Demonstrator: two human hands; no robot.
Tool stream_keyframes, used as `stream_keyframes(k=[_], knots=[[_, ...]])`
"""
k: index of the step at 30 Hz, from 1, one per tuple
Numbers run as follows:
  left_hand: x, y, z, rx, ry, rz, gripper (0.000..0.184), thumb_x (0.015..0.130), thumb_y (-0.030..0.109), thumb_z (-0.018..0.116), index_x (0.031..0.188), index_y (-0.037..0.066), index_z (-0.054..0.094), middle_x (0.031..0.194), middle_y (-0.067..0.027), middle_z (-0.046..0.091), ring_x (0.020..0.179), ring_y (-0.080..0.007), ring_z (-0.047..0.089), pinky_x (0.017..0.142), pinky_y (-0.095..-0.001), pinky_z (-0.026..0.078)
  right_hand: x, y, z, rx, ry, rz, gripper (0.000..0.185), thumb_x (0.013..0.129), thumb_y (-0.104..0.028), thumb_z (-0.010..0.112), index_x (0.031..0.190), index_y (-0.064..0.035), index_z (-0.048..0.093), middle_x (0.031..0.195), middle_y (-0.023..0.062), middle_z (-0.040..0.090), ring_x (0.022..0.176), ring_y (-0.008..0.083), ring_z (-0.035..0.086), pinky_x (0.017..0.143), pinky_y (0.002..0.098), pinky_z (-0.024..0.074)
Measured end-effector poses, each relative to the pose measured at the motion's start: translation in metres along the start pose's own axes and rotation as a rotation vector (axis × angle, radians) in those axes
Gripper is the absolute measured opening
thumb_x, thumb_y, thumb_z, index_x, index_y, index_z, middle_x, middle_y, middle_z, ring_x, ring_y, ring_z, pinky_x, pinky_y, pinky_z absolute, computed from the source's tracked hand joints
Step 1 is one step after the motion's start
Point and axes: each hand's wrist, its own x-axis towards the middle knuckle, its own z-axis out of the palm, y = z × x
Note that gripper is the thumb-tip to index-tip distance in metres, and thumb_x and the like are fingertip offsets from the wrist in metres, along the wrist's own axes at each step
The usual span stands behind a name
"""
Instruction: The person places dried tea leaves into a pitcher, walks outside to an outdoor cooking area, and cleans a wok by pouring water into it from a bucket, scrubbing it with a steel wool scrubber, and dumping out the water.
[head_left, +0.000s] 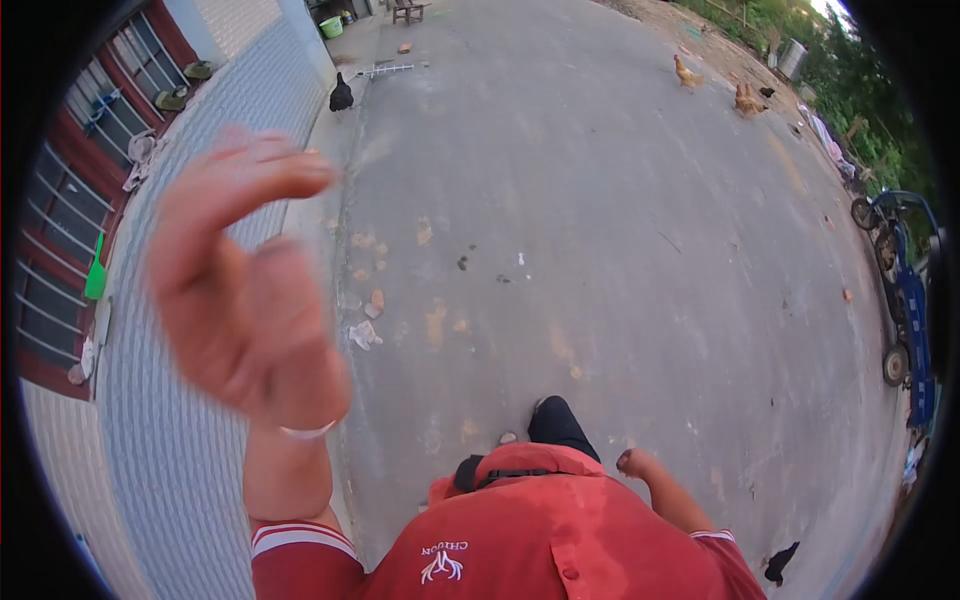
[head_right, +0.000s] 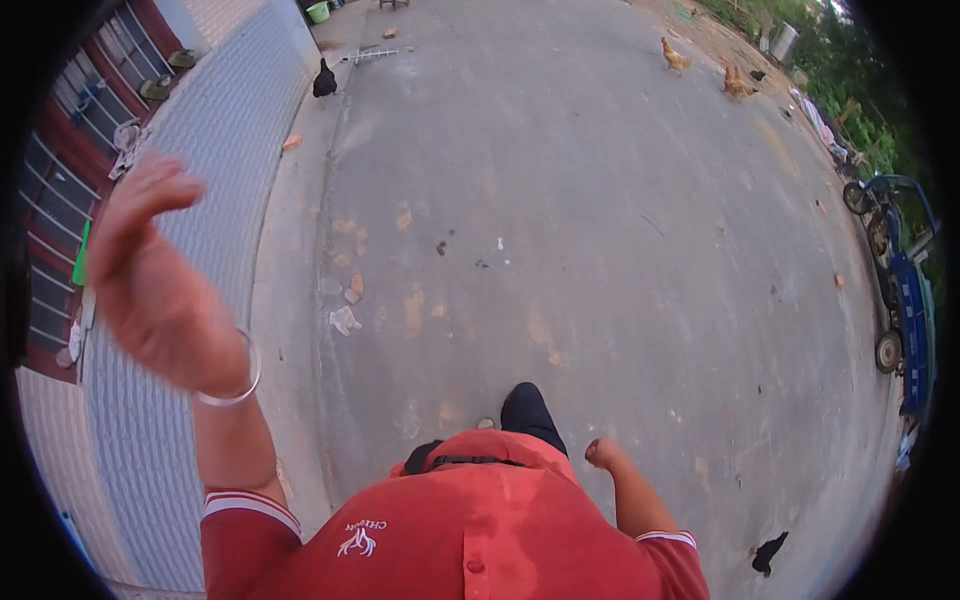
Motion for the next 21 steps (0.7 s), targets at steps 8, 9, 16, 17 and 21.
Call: stream_keyframes(k=[8,9,16,17,21], knots=[[-0.217,-0.257,0.169,0.498,-1.62,-1.012,0.033,0.076,0.023,0.056,0.105,0.007,0.056,0.106,-0.0177,0.057,0.097,-0.0325,0.056,0.081,-0.042,0.046,0.2,-0.078,-0.239,-0.1,0.155,-0.076,0.022,0.074,-0.022,0.049,0.074,-0.0057,0.064,0.065,0.0071,0.064,0.056,0.0172,0.062,0.059,0.0315,0.051],[-0.247,-0.26,0.179,0.511,-1.627,-1.072,0.025,0.079,0.021,0.052,0.099,0.007,0.059,0.098,-0.0179,0.061,0.096,-0.0324,0.058,0.082,-0.0408,0.047,0.228,-0.092,-0.268,-0.077,0.201,-0.101,0.022,0.074,-0.022,0.049,0.074,-0.0059,0.064,0.065,0.0074,0.064,0.056,0.0173,0.062,0.059,0.0315,0.051],[-0.41,-0.21,0.194,-0.1,-2.157,-1.459,0.048,0.077,0.035,0.054,0.118,0.01,0.053,0.124,-0.0166,0.049,0.116,-0.0301,0.047,0.098,-0.04,0.035,0.313,-0.249,-0.504,-0.224,0.358,-0.273,0.025,0.076,-0.027,0.052,0.083,-0.0059,0.064,0.07,0.0094,0.065,0.065,0.0218,0.064,0.066,0.0334,0.0507],[-0.417,-0.214,0.198,-0.168,-2.176,-1.471,0.046,0.078,0.034,0.053,0.117,0.01,0.054,0.123,-0.0165,0.05,0.114,-0.0302,0.048,0.097,-0.0402,0.036,0.328,-0.273,-0.536,-0.185,0.308,-0.289,0.026,0.076,-0.027,0.052,0.084,-0.0055,0.064,0.071,0.0097,0.065,0.067,0.0226,0.064,0.067,0.0337,0.0506],[-0.428,-0.294,0.238,-0.249,-2.204,-1.563,0.039,0.08,0.027,0.05,0.113,0.008,0.057,0.118,-0.0161,0.054,0.109,-0.0306,0.052,0.092,-0.041,0.04,0.41,-0.342,-0.623,-0.079,0.328,-0.435,0.026,0.076,-0.027,0.049,0.082,-0.0066,0.065,0.071,0.0108,0.065,0.068,0.026,0.064,0.068,0.0347,0.0505]])
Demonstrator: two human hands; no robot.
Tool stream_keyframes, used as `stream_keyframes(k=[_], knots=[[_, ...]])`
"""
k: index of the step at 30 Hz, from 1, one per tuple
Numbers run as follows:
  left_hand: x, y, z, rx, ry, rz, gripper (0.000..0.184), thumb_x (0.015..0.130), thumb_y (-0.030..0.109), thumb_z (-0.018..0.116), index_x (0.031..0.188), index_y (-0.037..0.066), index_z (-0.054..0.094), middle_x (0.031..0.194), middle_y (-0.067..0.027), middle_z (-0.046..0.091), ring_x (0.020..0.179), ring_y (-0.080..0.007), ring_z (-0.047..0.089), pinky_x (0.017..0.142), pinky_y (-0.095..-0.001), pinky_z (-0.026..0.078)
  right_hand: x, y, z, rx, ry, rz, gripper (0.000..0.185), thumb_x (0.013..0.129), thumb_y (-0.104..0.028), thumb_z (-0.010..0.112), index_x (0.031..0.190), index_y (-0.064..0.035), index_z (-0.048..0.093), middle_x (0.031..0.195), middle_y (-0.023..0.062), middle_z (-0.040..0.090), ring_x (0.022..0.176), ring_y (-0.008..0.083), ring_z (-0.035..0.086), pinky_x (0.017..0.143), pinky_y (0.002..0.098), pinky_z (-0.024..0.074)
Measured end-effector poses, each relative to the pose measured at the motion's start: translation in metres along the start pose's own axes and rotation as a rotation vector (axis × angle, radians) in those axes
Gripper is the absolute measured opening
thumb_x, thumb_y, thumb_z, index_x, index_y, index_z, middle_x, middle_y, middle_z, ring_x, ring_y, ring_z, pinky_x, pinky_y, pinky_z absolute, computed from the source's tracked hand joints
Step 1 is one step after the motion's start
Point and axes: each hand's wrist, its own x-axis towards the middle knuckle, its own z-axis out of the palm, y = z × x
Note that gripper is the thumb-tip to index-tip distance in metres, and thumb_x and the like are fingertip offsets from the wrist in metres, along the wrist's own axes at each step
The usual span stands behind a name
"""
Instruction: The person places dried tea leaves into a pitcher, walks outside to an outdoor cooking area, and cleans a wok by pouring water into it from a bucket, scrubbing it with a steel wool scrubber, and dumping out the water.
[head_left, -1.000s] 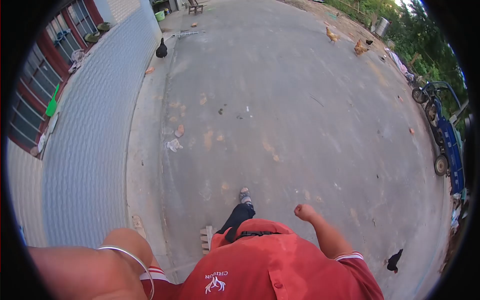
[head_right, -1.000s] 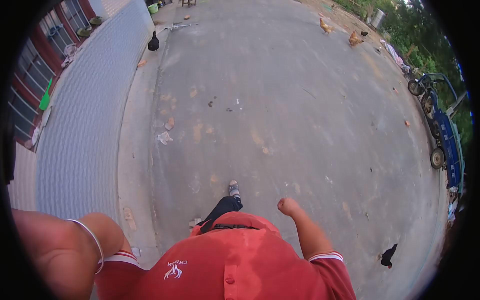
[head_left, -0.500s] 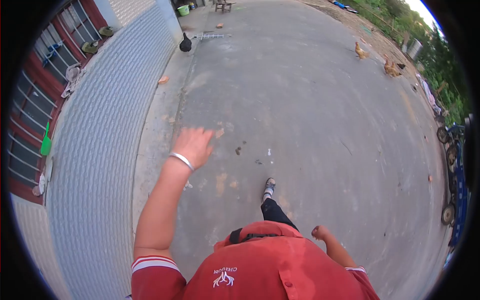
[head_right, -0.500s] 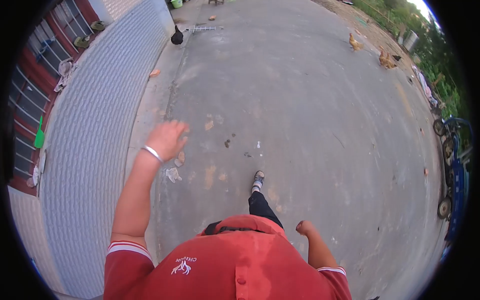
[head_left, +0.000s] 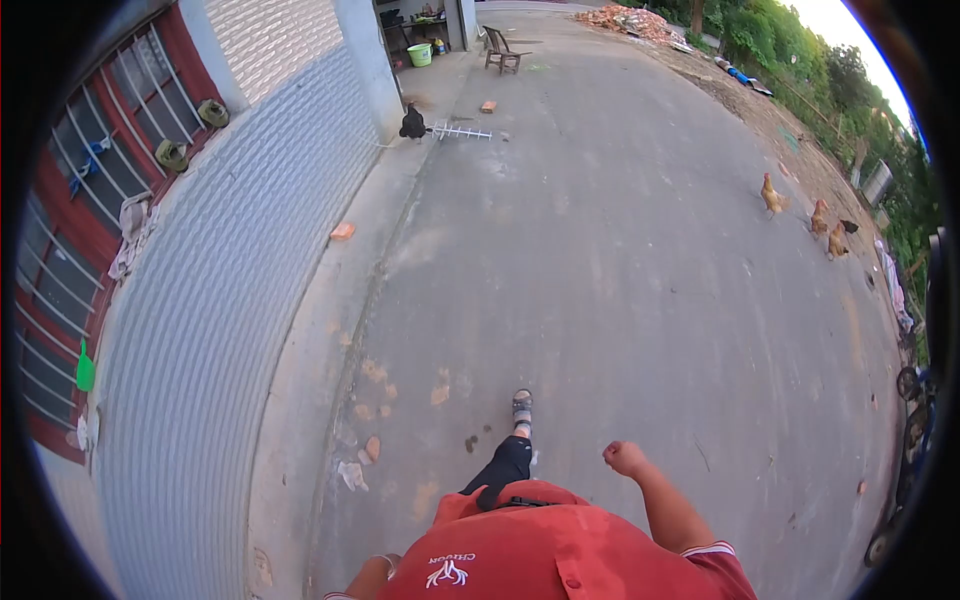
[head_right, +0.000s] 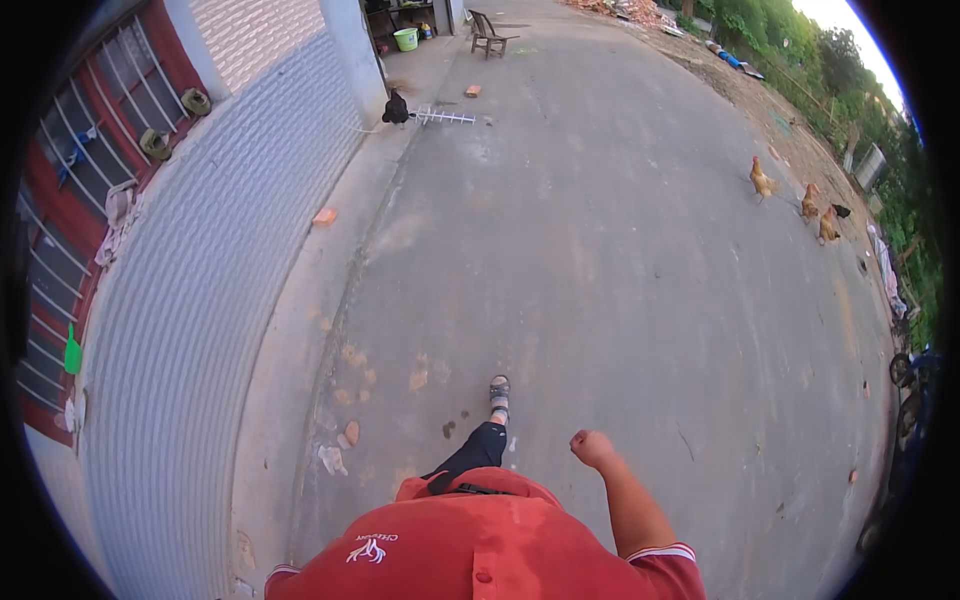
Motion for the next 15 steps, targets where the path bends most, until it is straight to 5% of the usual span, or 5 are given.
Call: stream_keyframes(k=[5,8,10,11,15], knots=[[0.054,0.001,-0.201,0.321,0.114,0.091,0.031,0.082,0.018,0.046,0.108,0.006,0.06,0.112,-0.0157,0.058,0.101,-0.0312,0.057,0.085,-0.042,0.045,0.12,0.031,-0.038,-0.104,-0.101,0.073,0.028,0.074,-0.028,0.048,0.082,-0.0072,0.065,0.072,0.0118,0.065,0.071,0.0286,0.063,0.07,0.036,0.0505],[0.092,0.01,-0.383,0.339,0.447,-0.012,0.031,0.083,0.017,0.042,0.104,0.003,0.061,0.109,-0.018,0.058,0.102,-0.0325,0.056,0.086,-0.0423,0.045,0.158,0.02,-0.1,-0.134,-0.202,0.189,0.031,0.075,-0.026,0.044,0.089,-0.0083,0.066,0.096,0.0194,0.061,0.094,0.0369,0.056,0.083,0.042,0.0456],[0.066,0.058,-0.508,-0.375,0.789,-0.111,0.031,0.084,0.02,0.043,0.105,0.004,0.06,0.108,-0.0199,0.058,0.103,-0.0352,0.054,0.086,-0.0415,0.044,0.177,0.03,-0.122,-0.149,-0.151,0.247,0.03,0.075,-0.026,0.046,0.086,-0.0065,0.066,0.089,0.0181,0.064,0.086,0.0343,0.061,0.078,0.0401,0.0482],[0.073,0.071,-0.564,-0.419,0.936,0.021,0.036,0.083,0.033,0.044,0.099,0.006,0.061,0.097,-0.0199,0.061,0.094,-0.0368,0.057,0.08,-0.0413,0.045,0.187,0.034,-0.137,-0.136,-0.173,0.267,0.03,0.075,-0.026,0.046,0.086,-0.0065,0.066,0.089,0.0181,0.064,0.086,0.0343,0.061,0.078,0.0401,0.0482],[0.037,0.163,-0.77,-0.464,0.998,0.4,0.03,0.083,0.026,0.05,0.107,0.01,0.057,0.101,-0.0147,0.062,0.094,-0.0319,0.058,0.082,-0.0384,0.046,0.278,0.044,-0.207,0.15,-0.27,0.434,0.025,0.074,-0.024,0.05,0.079,-0.0054,0.065,0.072,0.0122,0.065,0.066,0.025,0.063,0.066,0.0335,0.0507]])
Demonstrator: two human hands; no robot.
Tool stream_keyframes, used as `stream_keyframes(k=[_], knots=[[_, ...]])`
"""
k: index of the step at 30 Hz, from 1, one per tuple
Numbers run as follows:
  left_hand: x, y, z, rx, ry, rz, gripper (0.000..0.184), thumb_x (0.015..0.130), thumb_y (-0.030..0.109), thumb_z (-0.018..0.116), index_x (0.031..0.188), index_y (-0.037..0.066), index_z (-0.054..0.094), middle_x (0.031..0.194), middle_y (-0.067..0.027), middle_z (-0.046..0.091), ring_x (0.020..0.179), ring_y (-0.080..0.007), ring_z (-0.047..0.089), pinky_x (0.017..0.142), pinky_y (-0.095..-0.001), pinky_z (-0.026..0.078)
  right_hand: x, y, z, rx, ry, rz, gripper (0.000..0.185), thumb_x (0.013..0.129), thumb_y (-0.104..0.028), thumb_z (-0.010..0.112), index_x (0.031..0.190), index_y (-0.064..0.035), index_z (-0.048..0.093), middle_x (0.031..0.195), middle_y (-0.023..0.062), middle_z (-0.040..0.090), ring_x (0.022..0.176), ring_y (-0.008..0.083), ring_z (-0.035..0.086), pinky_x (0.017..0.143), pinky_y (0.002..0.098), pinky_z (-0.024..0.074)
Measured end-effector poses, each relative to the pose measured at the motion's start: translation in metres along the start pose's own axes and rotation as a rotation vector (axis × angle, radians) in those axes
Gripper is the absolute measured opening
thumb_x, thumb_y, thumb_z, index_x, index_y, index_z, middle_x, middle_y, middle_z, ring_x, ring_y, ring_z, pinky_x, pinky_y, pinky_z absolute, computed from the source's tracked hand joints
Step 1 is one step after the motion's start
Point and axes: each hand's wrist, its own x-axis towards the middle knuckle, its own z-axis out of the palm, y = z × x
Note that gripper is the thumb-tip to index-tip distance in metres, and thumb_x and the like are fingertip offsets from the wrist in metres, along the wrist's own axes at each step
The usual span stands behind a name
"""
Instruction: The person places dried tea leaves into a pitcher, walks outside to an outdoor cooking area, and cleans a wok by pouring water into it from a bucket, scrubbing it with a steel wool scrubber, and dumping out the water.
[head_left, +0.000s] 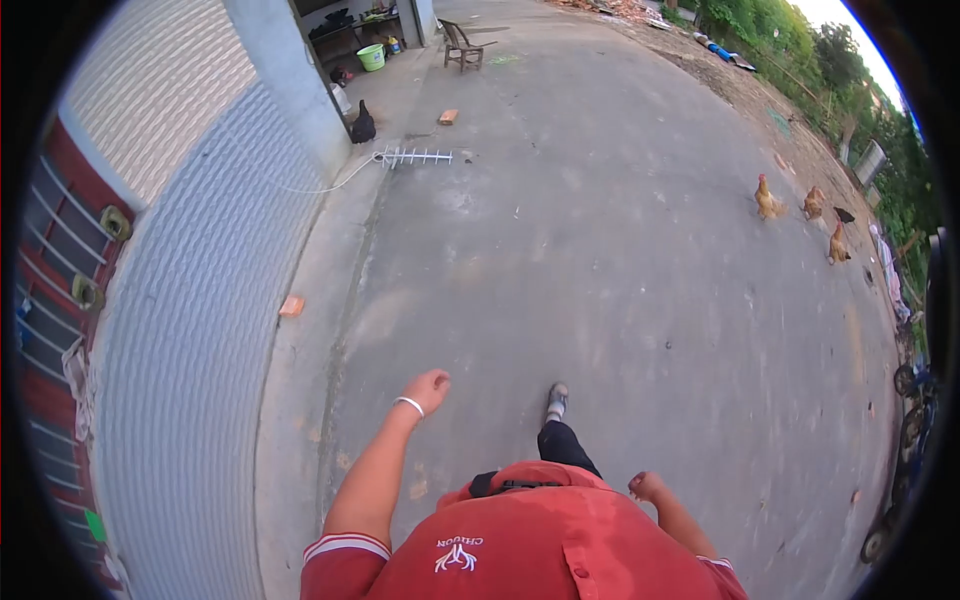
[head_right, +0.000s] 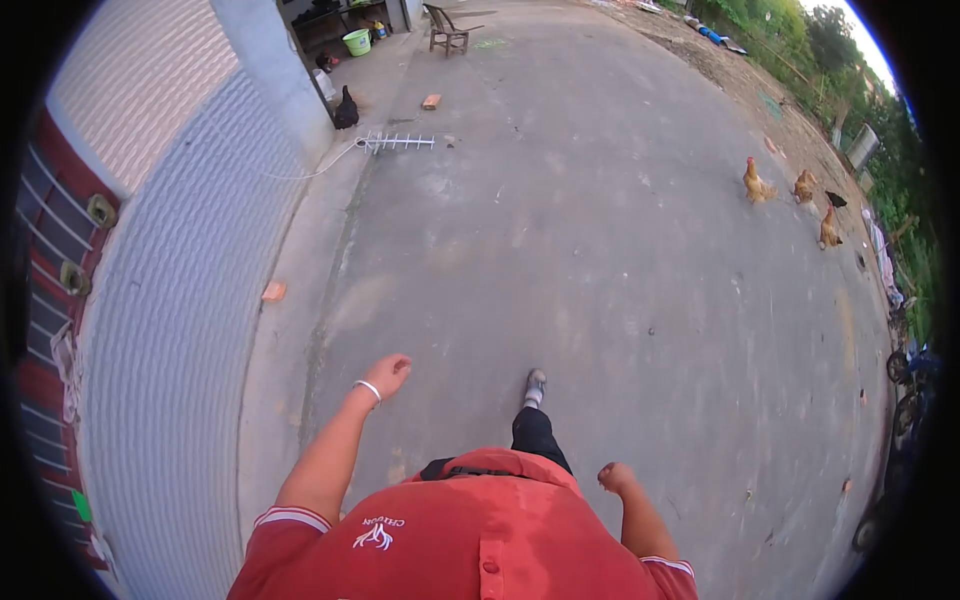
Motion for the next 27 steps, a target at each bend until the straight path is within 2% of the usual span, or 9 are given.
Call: stream_keyframes(k=[5,10,13,14,15,18,24,26,27], knots=[[0.143,0.037,-0.006,-0.06,0.047,-0.035,0.029,0.082,0.026,0.052,0.104,0.009,0.059,0.101,-0.0141,0.062,0.095,-0.0306,0.058,0.083,-0.0378,0.045,0.135,-0.046,-0.126,-0.383,-0.242,-0.037,0.023,0.075,-0.023,0.05,0.076,-0.0067,0.065,0.067,0.0084,0.064,0.058,0.0199,0.061,0.062,0.0307,0.0503],[0.174,-0.037,0.03,0.16,-0.365,-0.567,0.036,0.083,0.029,0.041,0.105,0.008,0.062,0.113,-0.0182,0.056,0.106,-0.0336,0.053,0.091,-0.0391,0.041,0.236,-0.17,-0.278,-0.293,0.148,-0.146,0.023,0.074,-0.025,0.05,0.076,-0.0091,0.066,0.069,0.0097,0.066,0.066,0.0209,0.064,0.066,0.0344,0.0512],[0.164,-0.056,0.019,0.49,-0.716,-0.291,0.033,0.079,0.026,0.042,0.097,0.009,0.065,0.105,-0.0162,0.06,0.101,-0.0315,0.057,0.087,-0.0395,0.044,0.28,-0.266,-0.375,-0.393,0.284,-0.301,0.024,0.075,-0.027,0.049,0.076,-0.01,0.066,0.068,0.0089,0.065,0.067,0.0231,0.064,0.068,0.0357,0.0507],[0.161,-0.078,0.028,0.283,-0.638,-0.559,0.034,0.079,0.028,0.042,0.095,0.009,0.065,0.107,-0.0134,0.06,0.1,-0.0302,0.057,0.085,-0.0391,0.044,0.3,-0.298,-0.402,-0.381,0.366,-0.368,0.024,0.076,-0.027,0.049,0.076,-0.0103,0.066,0.067,0.008,0.065,0.067,0.0237,0.064,0.068,0.0362,0.0504],[0.162,-0.144,0.063,0.301,-0.739,-0.46,0.036,0.08,0.028,0.042,0.103,0.009,0.062,0.112,-0.0097,0.06,0.097,-0.0296,0.058,0.079,-0.0398,0.046,0.315,-0.332,-0.426,-0.396,0.373,-0.394,0.024,0.076,-0.027,0.049,0.076,-0.0103,0.066,0.067,0.008,0.065,0.067,0.0237,0.064,0.068,0.0362,0.0504],[0.201,-0.103,0.025,0.258,-0.863,-0.564,0.032,0.079,0.024,0.045,0.102,0.009,0.062,0.107,-0.0104,0.061,0.094,-0.0288,0.06,0.077,-0.0385,0.047,0.374,-0.42,-0.489,-0.286,0.282,-0.411,0.025,0.076,-0.029,0.049,0.077,-0.0108,0.066,0.071,0.0112,0.065,0.071,0.0282,0.063,0.07,0.0371,0.0499],[0.429,-0.084,-0.057,0.46,-0.901,-0.226,0.026,0.078,0.016,0.05,0.1,0.008,0.063,0.096,-0.0119,0.065,0.087,-0.0273,0.063,0.071,-0.0359,0.05,0.479,-0.529,-0.562,-0.46,0.145,-0.36,0.03,0.076,-0.026,0.046,0.09,-0.0079,0.066,0.094,0.0193,0.062,0.091,0.0357,0.058,0.082,0.0418,0.0466],[0.548,-0.071,-0.109,0.505,-0.812,-0.329,0.022,0.078,0.015,0.05,0.092,0.007,0.065,0.091,-0.0148,0.065,0.087,-0.0305,0.062,0.074,-0.0394,0.049,0.5,-0.556,-0.595,-0.477,0.04,-0.391,0.031,0.076,-0.026,0.045,0.091,-0.0077,0.065,0.092,0.0189,0.062,0.09,0.036,0.059,0.081,0.0417,0.0472],[0.602,-0.072,-0.131,0.658,-0.639,-0.16,0.024,0.079,0.018,0.048,0.091,0.006,0.064,0.095,-0.0167,0.063,0.089,-0.0327,0.061,0.078,-0.0423,0.047,0.511,-0.567,-0.612,-0.48,0.018,-0.379,0.031,0.076,-0.026,0.045,0.091,-0.0077,0.065,0.092,0.0189,0.062,0.09,0.036,0.059,0.081,0.0417,0.0472]])
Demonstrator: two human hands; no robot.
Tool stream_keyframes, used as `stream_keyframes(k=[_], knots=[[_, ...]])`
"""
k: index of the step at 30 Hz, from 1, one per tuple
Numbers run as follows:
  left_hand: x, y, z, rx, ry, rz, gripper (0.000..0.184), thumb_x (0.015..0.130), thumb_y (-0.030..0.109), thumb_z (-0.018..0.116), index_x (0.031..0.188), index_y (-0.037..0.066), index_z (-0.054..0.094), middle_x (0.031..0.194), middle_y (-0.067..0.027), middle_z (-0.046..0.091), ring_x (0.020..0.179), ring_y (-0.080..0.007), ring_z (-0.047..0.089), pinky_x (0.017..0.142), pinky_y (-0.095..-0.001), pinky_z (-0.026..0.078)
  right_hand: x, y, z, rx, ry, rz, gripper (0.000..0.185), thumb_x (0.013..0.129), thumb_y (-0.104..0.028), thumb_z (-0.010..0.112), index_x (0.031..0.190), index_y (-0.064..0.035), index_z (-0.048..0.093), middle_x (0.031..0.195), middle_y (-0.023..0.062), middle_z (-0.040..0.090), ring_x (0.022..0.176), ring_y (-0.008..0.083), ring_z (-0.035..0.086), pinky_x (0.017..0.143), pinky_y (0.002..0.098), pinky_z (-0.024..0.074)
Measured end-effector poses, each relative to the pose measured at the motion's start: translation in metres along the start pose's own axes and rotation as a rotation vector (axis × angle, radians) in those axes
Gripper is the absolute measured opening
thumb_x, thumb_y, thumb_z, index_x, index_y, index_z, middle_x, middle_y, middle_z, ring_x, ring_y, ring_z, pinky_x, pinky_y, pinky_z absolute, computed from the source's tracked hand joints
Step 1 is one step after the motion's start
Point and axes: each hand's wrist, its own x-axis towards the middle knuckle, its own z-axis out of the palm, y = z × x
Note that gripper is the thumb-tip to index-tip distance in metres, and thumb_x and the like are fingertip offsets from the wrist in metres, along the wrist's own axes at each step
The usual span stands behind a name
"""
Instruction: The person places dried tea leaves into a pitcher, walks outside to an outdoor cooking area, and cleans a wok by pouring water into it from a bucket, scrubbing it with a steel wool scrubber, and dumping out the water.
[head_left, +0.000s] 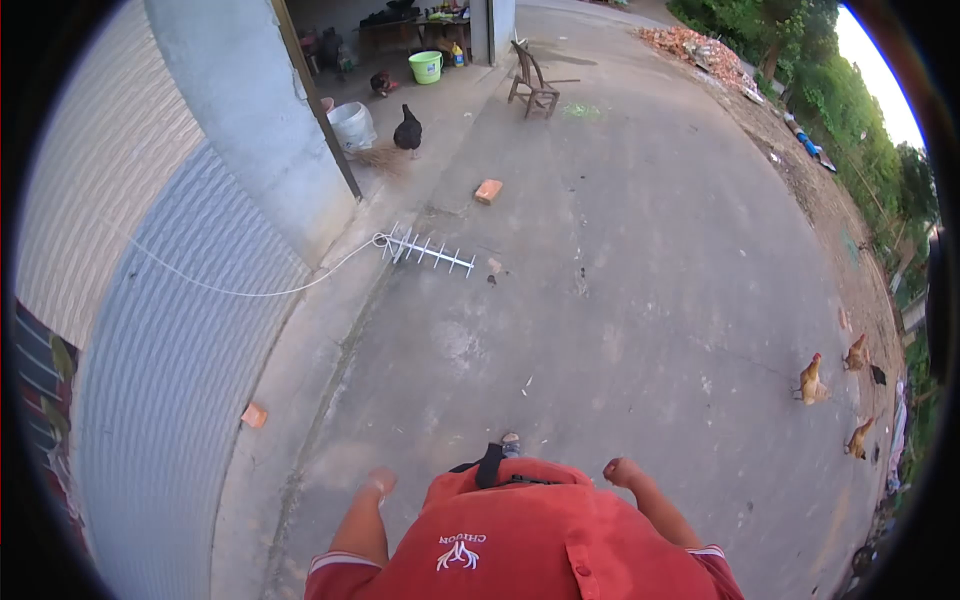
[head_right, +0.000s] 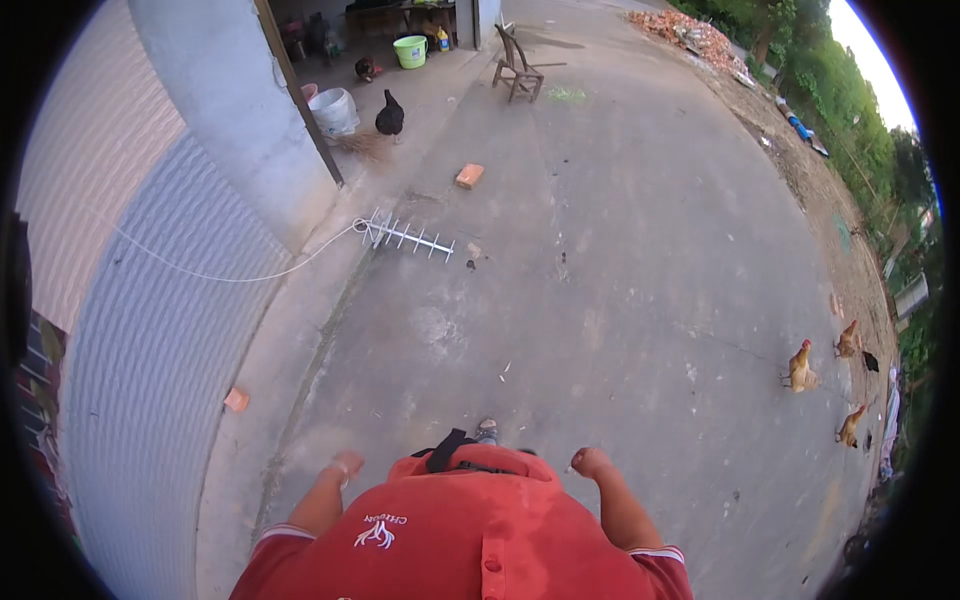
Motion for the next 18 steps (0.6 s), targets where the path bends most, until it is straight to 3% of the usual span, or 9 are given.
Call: stream_keyframes(k=[2,6,8,9,12,14,16,17,18], knots=[[0.018,0.008,-0.148,-0.61,0.433,-0.339,0.031,0.085,0.025,0.041,0.096,0.005,0.062,0.102,-0.0201,0.06,0.095,-0.0355,0.057,0.082,-0.0419,0.045,0.034,0.007,-0.041,0.08,0.069,0.062,0.03,0.076,-0.026,0.046,0.088,-0.0071,0.066,0.087,0.0175,0.064,0.083,0.0348,0.061,0.076,0.0405,0.049],[0.065,-0.001,-0.379,-0.888,0.654,-0.031,0.029,0.083,0.026,0.051,0.104,0.007,0.058,0.102,-0.0161,0.061,0.095,-0.0316,0.058,0.083,-0.0365,0.045,0.098,0.004,-0.141,0.148,0.035,0.099,0.028,0.077,-0.027,0.049,0.084,-0.006,0.066,0.081,0.0148,0.065,0.076,0.032,0.063,0.071,0.0394,0.0501],[0.091,-0.011,-0.459,-0.868,0.711,-0.006,0.028,0.083,0.025,0.052,0.104,0.007,0.058,0.099,-0.0152,0.062,0.092,-0.0289,0.059,0.081,-0.0357,0.046,0.144,0.003,-0.194,0.314,-0.246,0.304,0.025,0.077,-0.028,0.056,0.085,-0.0074,0.067,0.069,0.0106,0.064,0.057,0.0199,0.061,0.059,0.0313,0.0512],[0.11,-0.015,-0.488,-0.855,0.756,0.015,0.028,0.083,0.024,0.054,0.104,0.006,0.059,0.096,-0.0143,0.063,0.09,-0.0262,0.06,0.079,-0.0349,0.046,0.171,0.006,-0.221,0.3,-0.242,0.304,0.025,0.077,-0.028,0.056,0.085,-0.0074,0.067,0.069,0.0106,0.064,0.057,0.0199,0.061,0.059,0.0313,0.0512],[0.16,-0.041,-0.531,-0.839,0.794,-0.092,0.027,0.084,0.027,0.051,0.099,0.007,0.06,0.095,-0.0158,0.062,0.09,-0.0308,0.059,0.078,-0.0365,0.046,0.252,0.007,-0.29,-0.014,-0.265,0.252,0.026,0.079,-0.03,0.057,0.09,-0.0079,0.066,0.072,0.0104,0.064,0.056,0.0218,0.06,0.059,0.0328,0.0514],[0.216,-0.073,-0.502,-0.873,0.693,-0.261,0.03,0.086,0.03,0.045,0.1,0.008,0.06,0.099,-0.0172,0.061,0.093,-0.033,0.058,0.079,-0.0392,0.046,0.319,-0.005,-0.353,-0.181,-0.212,0.107,0.026,0.081,-0.029,0.054,0.093,-0.0096,0.066,0.074,0.0102,0.064,0.058,0.0228,0.061,0.06,0.0335,0.0513],[0.233,-0.086,-0.475,-0.835,0.472,-0.472,0.032,0.086,0.029,0.043,0.102,0.008,0.06,0.106,-0.0189,0.058,0.096,-0.0338,0.057,0.082,-0.0403,0.046,0.395,-0.012,-0.41,-0.224,-0.219,0.004,0.027,0.081,-0.031,0.052,0.091,-0.0103,0.067,0.076,0.0103,0.065,0.06,0.0238,0.061,0.062,0.0343,0.0511],[0.223,-0.085,-0.476,-0.623,0.267,-0.436,0.029,0.082,0.024,0.047,0.101,0.008,0.062,0.107,-0.017,0.059,0.097,-0.0331,0.057,0.083,-0.041,0.046,0.422,-0.018,-0.434,-0.278,-0.241,-0.08,0.029,0.082,-0.033,0.05,0.089,-0.011,0.068,0.078,0.0105,0.065,0.063,0.0249,0.062,0.064,0.0352,0.0509],[0.237,-0.094,-0.446,-0.225,0.012,-0.198,0.027,0.079,0.021,0.049,0.098,0.008,0.063,0.106,-0.0149,0.06,0.097,-0.0321,0.058,0.082,-0.0409,0.047,0.422,-0.055,-0.484,-0.121,-0.218,0.066,0.034,0.082,-0.036,0.046,0.083,-0.012,0.07,0.082,0.0132,0.065,0.072,0.028,0.062,0.07,0.0378,0.0494]])
